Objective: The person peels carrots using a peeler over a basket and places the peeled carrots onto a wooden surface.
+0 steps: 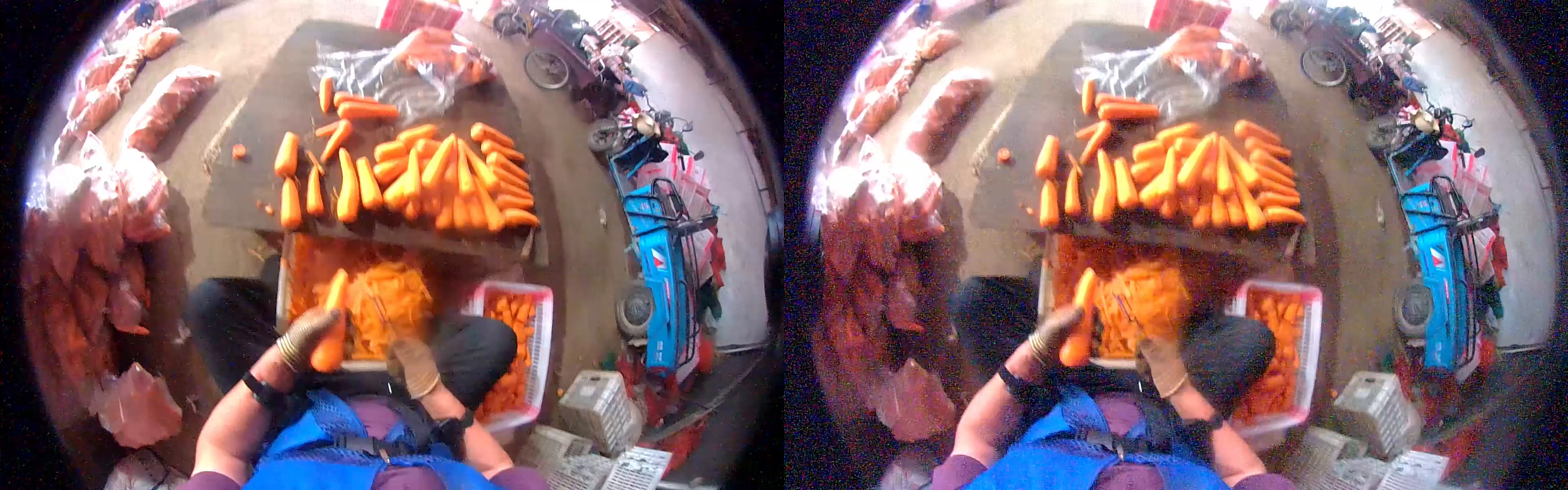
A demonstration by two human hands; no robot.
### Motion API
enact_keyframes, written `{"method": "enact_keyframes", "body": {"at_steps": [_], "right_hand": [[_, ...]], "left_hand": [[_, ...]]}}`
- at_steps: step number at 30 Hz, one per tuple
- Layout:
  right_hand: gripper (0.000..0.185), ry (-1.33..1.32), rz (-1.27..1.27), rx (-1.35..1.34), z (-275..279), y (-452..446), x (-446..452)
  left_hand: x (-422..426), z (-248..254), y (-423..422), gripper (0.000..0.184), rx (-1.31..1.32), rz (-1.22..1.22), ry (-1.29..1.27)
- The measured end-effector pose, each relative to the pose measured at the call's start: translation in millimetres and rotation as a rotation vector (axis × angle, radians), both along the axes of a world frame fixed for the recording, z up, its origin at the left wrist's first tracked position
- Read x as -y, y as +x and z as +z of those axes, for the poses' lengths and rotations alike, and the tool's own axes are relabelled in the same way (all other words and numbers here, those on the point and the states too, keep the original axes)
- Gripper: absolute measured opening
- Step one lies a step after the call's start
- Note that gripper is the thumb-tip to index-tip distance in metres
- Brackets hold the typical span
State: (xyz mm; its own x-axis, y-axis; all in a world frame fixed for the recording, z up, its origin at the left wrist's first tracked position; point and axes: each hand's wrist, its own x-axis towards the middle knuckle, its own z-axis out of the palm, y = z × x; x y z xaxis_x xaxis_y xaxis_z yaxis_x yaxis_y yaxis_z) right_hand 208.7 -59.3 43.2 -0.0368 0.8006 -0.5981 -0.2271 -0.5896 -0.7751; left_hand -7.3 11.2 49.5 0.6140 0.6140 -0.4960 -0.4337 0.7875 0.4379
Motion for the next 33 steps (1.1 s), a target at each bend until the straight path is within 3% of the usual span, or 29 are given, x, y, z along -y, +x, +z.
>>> {"method": "enact_keyframes", "body": {"at_steps": [1, 2, 3, 4, 5, 7, 9, 10, 11, 13, 14, 20, 33], "right_hand": [[0.028, -0.006, 0.022, -0.011, -4, -4, -1], [0.03, 0.19, 0.152, 0.247, -10, -7, -1], [0.03, 0.226, 0.167, 0.289, -5, -11, -4], [0.031, 0.262, 0.182, 0.332, 0, -14, -8], [0.031, 0.117, 0.101, 0.163, 14, -21, -8], [0.032, 0.358, 0.19, 0.472, -40, -11, -5], [0.035, 0.321, 0.262, 0.559, -14, -20, -15], [0.039, 0.529, 0.268, 0.617, -28, -21, -19], [0.035, 0.485, 0.289, 0.647, -37, -16, -18], [0.029, 0.39, 0.327, 0.707, 20, -36, -19], [0.026, 0.423, 0.43, 0.848, 10, -33, -21], [0.025, 0.413, 0.431, 0.853, -10, -36, -28], [0.025, 0.438, 0.532, 0.895, -27, -55, -42]], "left_hand": [[4, 2, -4, 0.046, -0.029, -0.074, 0.014], [6, -7, -4, 0.045, -0.041, -0.135, 0.06], [5, -15, -3, 0.044, -0.058, -0.192, 0.107], [5, 2, -3, 0.043, -0.076, -0.202, 0.093], [6, 17, -5, 0.042, -0.088, -0.214, 0.074], [8, 17, -10, 0.045, -0.016, -0.181, 0.048], [8, 3, -16, 0.058, 0.15, -0.159, 0.016], [7, 12, -20, 0.059, 0.15, -0.126, 0.034], [6, 21, -25, 0.06, 0.151, -0.093, 0.053], [4, 11, -32, 0.059, 0.215, -0.057, 0.087], [6, 17, -34, 0.059, 0.179, -0.038, 0.062], [10, -8, -42, 0.069, 0.13, -0.057, 0.031], [11, 2, -60, 0.065, 0.147, 0.008, 0.015]]}}
